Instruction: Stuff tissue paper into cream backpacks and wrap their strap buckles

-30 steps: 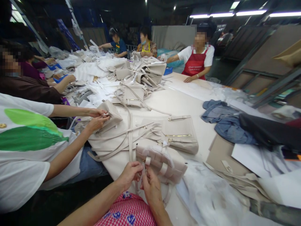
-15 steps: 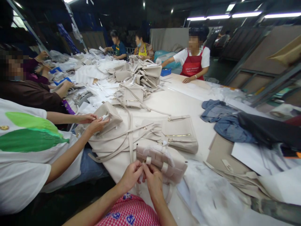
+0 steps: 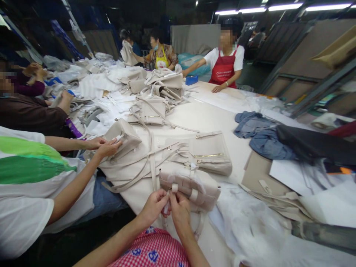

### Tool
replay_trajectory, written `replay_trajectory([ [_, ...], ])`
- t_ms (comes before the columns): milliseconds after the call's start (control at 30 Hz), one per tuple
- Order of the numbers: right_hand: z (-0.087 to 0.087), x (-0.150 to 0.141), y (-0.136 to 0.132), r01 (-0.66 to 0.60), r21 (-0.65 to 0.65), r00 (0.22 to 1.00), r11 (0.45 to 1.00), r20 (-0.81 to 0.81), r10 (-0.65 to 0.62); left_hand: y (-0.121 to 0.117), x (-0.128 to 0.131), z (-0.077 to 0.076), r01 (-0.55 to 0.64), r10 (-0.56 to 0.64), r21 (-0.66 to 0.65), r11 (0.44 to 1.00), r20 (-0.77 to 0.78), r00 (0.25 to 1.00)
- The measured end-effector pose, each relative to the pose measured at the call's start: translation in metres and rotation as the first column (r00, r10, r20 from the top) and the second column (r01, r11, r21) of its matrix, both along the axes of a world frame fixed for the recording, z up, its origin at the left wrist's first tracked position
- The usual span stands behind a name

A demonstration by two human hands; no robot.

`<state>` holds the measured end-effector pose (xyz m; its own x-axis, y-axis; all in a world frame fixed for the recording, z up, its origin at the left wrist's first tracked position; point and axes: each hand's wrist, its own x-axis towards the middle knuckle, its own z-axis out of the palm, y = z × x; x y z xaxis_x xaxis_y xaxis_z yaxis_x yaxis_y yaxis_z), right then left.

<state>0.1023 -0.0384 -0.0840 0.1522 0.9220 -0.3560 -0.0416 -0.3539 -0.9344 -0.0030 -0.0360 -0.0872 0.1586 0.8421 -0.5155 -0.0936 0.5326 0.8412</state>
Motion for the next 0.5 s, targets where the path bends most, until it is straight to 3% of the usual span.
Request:
replay_trajectory([
  [100,0.001,-0.005,0.003,0.014,-0.006,1.0,1.0,0.024,-0.014,-0.001,-0.002,0.007,-0.066,0.085,-0.174,0.982,0.106,0.991],
  [167,0.003,-0.009,0.005,0.028,-0.004,0.998,1.0,0.048,-0.027,0.0,-0.004,0.011,-0.083,0.107,-0.225,0.971,0.095,0.99],
  [300,0.009,-0.002,0.004,-0.012,-0.034,0.999,0.999,0.047,0.014,0.012,-0.006,0.01,-0.053,0.051,-0.072,0.996,-0.02,0.998],
  [400,0.022,0.034,-0.02,-0.086,-0.084,0.996,0.993,-0.022,0.084,0.024,-0.003,0.005,0.019,-0.017,0.055,0.998,-0.033,0.999],
  [500,0.036,0.101,-0.082,0.019,-0.122,1.0,0.992,0.005,-0.019,0.029,-0.002,0.003,0.033,-0.031,0.058,0.998,-0.036,0.999],
])
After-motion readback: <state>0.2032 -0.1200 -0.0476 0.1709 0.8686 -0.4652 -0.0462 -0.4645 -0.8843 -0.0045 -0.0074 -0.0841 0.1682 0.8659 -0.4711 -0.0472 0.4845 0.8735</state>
